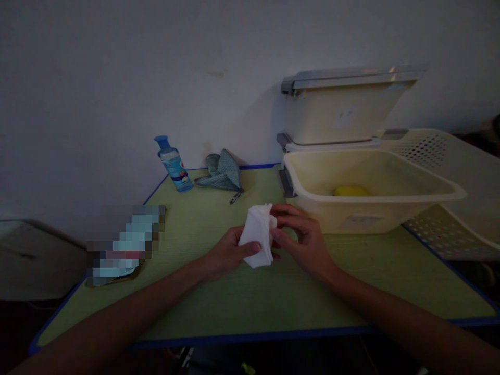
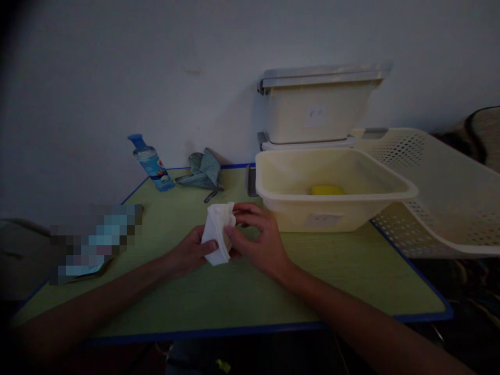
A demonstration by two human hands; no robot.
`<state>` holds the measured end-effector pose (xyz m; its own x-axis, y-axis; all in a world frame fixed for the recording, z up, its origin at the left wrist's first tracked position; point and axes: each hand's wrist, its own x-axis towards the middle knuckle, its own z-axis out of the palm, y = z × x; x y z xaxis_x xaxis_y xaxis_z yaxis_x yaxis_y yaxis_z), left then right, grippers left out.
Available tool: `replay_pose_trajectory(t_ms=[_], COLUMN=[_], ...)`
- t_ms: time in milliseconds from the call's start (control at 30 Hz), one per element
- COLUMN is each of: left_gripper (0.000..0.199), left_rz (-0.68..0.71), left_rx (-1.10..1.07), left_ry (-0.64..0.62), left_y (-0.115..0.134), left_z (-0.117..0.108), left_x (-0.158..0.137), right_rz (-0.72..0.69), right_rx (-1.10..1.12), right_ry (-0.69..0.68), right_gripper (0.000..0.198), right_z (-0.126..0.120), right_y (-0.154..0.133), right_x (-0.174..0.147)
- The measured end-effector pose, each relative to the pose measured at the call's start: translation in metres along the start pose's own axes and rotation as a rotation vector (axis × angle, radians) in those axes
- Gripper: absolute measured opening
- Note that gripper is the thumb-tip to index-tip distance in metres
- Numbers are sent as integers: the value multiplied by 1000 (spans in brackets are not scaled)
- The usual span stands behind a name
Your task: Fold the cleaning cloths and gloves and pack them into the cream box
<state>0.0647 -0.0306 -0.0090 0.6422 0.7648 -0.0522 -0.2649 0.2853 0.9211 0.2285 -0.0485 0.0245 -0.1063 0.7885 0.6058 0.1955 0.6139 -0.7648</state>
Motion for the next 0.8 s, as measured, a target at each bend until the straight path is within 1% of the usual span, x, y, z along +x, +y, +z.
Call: replay_pose_trajectory(t_ms=[133,300,400,533,667,800], left_gripper=[46,48,47,39,34,33], left_rz=[38,40,50,68,82,97], left_rx=[33,150,227,273,322,357], left_ry=[21,34,83,133,182,252], left_y=[0,0,2,3,4,5], left_z=[-1,-2,1,3,3,4], left_x=[-1,0,0,0,0,1], right_rz=[-28,-58,-59,-60,-62,-70], right_rx=[-31,-81,-141,-177,-195,-229], right_ry=[-3,5,1,-18,3,59], right_gripper=[9,8,9,15,16,11], right_z=[0,0,0,0,0,0], right_y=[0,1,2,2,3,4], right_x=[-1,-2,-2,-2,-2,-3])
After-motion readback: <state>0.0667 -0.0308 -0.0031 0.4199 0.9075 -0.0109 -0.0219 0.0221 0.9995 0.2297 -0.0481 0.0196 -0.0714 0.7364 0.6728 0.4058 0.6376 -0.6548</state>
